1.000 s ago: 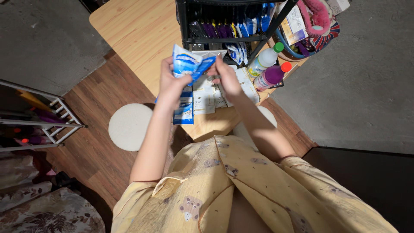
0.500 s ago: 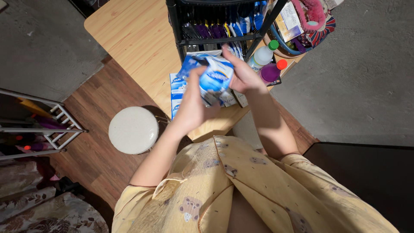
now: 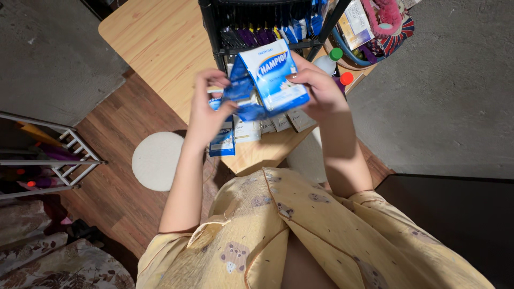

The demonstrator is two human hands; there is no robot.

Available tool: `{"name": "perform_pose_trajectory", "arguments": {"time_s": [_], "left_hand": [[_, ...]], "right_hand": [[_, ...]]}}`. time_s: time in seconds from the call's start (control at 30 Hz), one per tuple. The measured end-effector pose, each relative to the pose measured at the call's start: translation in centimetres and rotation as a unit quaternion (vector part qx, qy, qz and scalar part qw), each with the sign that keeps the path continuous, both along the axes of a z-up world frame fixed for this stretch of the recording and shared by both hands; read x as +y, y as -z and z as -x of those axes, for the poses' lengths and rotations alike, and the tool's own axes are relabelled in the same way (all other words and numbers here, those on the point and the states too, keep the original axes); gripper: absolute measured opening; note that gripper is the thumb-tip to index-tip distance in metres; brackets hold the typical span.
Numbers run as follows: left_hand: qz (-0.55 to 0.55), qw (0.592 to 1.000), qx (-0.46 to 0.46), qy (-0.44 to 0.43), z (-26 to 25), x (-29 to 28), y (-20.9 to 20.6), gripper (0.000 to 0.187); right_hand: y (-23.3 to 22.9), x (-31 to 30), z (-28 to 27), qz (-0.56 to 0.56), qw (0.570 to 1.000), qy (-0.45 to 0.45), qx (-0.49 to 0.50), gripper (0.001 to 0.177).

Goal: The person organizes various household supplies on a wooden table, including detergent packets, fabric softener sachets, and soap boxes. They pick up each item, briefly inspect it, and place it into a black plastic crate, arranging them by type.

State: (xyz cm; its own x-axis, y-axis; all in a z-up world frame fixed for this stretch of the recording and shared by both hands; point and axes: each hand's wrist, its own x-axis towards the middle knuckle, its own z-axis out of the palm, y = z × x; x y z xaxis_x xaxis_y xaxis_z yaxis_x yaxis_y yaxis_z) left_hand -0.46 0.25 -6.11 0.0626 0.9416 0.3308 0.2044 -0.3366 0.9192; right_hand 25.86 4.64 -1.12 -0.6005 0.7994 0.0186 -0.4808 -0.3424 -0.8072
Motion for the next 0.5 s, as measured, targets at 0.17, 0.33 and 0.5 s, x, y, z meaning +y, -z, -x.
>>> {"name": "perform_pose_trajectory", "arguments": {"time_s": [0.17,0.33,0.5], "left_hand": [[-0.162,0.974,0.149,-0.049,-0.3,1.4,2.5,0.08],[0.192,0.968,0.146,0.062,-2.6,2.3,8.3,0.029],[0.189,0.926,-0.31,0.101,-3.5,3.4,9.2,0.031]], "right_hand": [[-2.6,-1.5,-0.7,-0.023,1.0,0.008,-0.018,0.073],[-3.7,-2.7,-1.3,-0.036,0.998,0.026,-0.038,0.073],[-2.7,-2.9,-2.1,-0.036,0.998,0.037,-0.03,0.067]]}}
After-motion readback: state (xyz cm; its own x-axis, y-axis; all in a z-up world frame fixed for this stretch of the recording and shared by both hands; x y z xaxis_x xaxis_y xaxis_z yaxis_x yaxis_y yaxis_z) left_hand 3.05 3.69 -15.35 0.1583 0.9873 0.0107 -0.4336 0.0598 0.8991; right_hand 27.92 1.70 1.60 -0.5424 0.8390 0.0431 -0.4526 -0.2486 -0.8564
